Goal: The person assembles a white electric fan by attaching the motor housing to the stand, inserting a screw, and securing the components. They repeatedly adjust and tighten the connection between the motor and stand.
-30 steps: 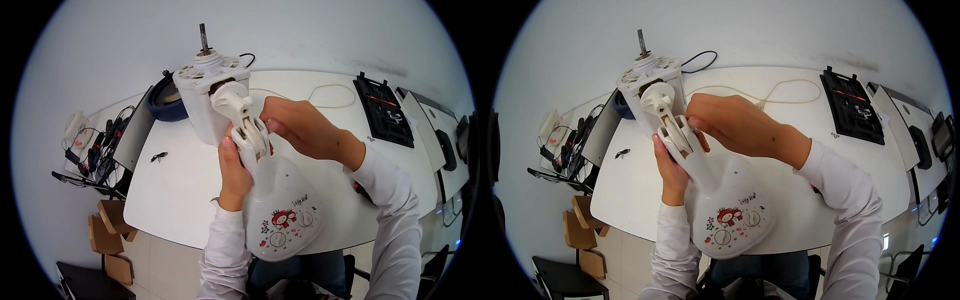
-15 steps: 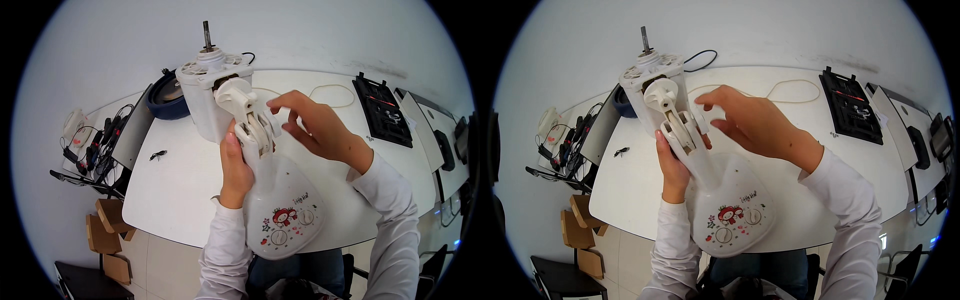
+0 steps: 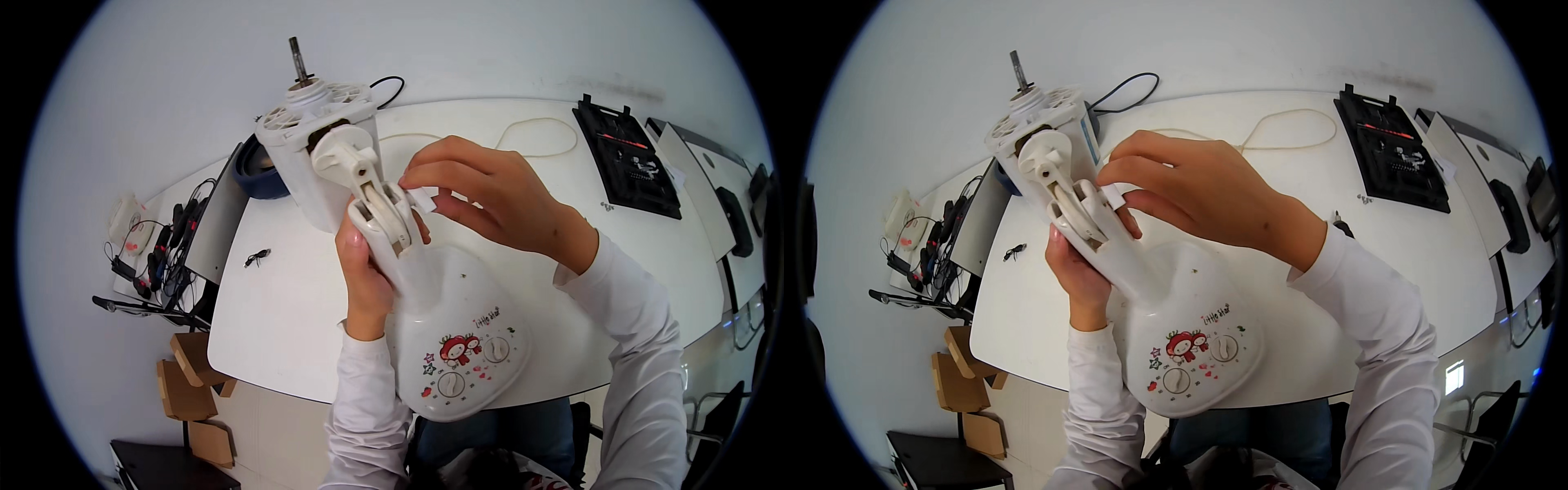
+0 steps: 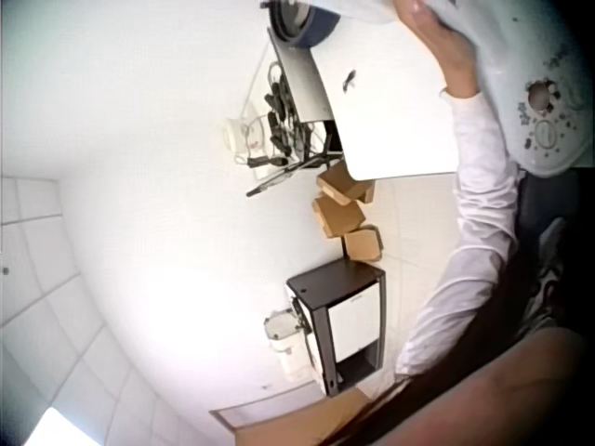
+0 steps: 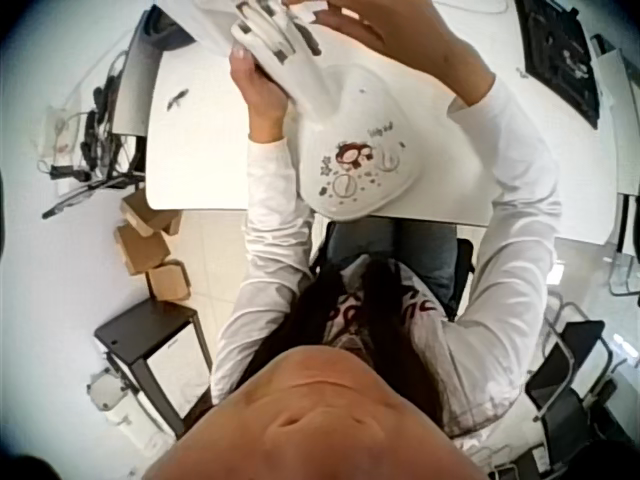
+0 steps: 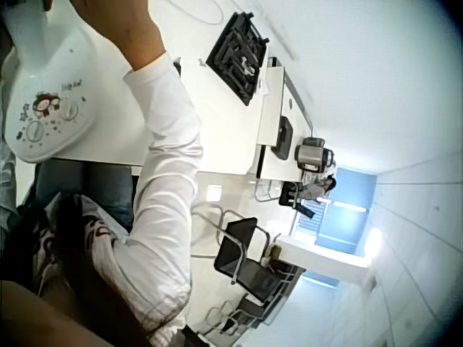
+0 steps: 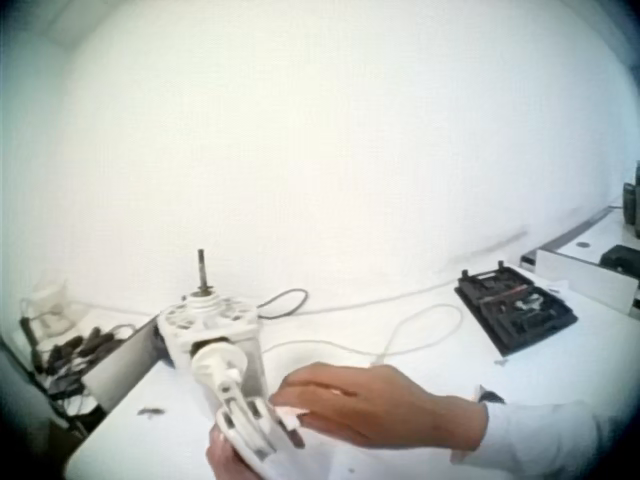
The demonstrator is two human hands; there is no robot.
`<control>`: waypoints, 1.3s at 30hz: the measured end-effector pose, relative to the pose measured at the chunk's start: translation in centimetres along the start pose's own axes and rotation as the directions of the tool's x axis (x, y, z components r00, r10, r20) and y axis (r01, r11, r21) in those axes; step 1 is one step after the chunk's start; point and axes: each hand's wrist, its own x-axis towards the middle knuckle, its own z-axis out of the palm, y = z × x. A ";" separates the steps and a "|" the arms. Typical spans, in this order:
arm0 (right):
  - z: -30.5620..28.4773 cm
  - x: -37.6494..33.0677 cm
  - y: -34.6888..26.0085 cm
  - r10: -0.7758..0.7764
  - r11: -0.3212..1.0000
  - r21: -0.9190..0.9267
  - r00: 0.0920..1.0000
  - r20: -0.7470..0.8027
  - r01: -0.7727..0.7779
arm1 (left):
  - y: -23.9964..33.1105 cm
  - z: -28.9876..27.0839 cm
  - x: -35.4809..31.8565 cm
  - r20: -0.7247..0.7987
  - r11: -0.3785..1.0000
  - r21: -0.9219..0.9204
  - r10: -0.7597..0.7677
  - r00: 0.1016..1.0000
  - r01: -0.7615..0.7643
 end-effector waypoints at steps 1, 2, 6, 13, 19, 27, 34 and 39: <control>0.1 -0.1 0.1 0.014 1.000 0.023 1.000 -0.002 -0.014 | 0.0 0.1 0.0 -0.021 1.000 -0.008 0.000 1.000 0.000; 0.3 -0.2 0.2 0.022 1.000 0.015 1.000 -0.008 -0.022 | -0.1 0.2 0.0 -0.042 1.000 -0.015 0.000 0.999 -0.001; 0.7 -0.6 0.3 0.040 0.999 0.016 0.998 -0.050 -0.039 | 0.1 0.4 0.0 -0.045 0.999 -0.038 -0.021 0.999 0.019; 1.0 -0.8 0.3 0.144 0.966 0.219 0.990 0.003 -0.141 | 0.1 0.7 -0.3 -0.156 0.995 -0.076 -0.078 0.985 0.067; 0.2 -0.4 -0.2 0.207 0.946 0.258 0.978 -0.011 -0.197 | 0.2 -0.9 -1.0 0.039 0.951 -0.304 -0.043 0.998 0.053; 4.3 -1.5 1.1 0.143 0.944 0.330 0.882 -0.449 0.014 | -0.2 -1.4 -1.2 -0.039 0.985 -0.144 0.090 0.995 -0.095; 5.6 -1.6 1.0 0.207 0.846 0.519 0.821 -0.532 0.123 | -0.4 -0.6 -1.1 -0.256 0.976 -0.163 0.098 0.962 -0.143; 5.9 -1.8 0.9 0.211 0.831 0.534 0.800 -0.561 0.156 | -0.2 0.0 -1.2 -0.232 0.950 -0.268 0.100 0.968 -0.162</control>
